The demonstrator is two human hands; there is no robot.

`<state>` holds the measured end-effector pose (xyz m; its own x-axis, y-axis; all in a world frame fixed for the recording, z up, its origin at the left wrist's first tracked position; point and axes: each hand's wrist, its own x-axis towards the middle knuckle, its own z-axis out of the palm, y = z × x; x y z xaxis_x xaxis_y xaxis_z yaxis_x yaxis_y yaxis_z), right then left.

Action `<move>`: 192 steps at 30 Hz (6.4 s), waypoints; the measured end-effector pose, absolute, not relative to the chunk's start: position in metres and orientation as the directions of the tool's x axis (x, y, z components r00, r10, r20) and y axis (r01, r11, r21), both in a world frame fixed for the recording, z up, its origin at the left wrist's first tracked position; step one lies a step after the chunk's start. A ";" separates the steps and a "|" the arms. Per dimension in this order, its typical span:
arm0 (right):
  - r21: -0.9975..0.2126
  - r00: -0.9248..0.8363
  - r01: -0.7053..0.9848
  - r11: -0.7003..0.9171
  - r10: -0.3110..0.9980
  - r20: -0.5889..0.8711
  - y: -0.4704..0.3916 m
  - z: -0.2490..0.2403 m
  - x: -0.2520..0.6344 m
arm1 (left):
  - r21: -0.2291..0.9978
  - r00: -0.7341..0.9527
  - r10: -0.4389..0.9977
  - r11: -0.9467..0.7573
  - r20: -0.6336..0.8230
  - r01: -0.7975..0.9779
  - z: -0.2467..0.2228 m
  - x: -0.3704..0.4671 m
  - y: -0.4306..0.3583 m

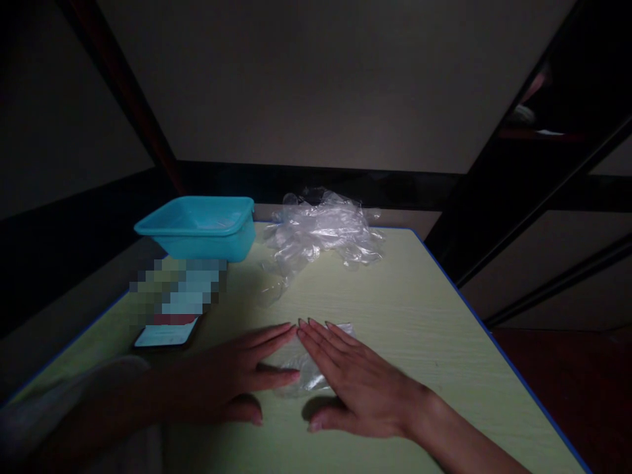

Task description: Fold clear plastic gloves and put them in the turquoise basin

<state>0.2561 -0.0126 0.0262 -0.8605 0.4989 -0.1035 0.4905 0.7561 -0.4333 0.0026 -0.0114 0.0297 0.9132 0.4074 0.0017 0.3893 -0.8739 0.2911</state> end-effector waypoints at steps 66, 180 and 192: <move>-0.998 -0.572 0.021 0.063 0.819 0.040 0.049 0.014 0.223 | 0.984 0.217 0.975 -0.079 0.043 0.160 0.012 0.035 0.012; -0.996 -0.279 -0.091 0.002 0.960 0.028 0.025 0.026 0.224 | 1.000 0.088 0.996 -0.011 0.011 0.001 0.030 0.029 0.009; -0.981 -0.292 -0.044 0.191 0.936 0.196 0.019 0.029 0.223 | 0.997 0.121 0.992 -0.039 0.047 -0.066 0.030 0.029 0.008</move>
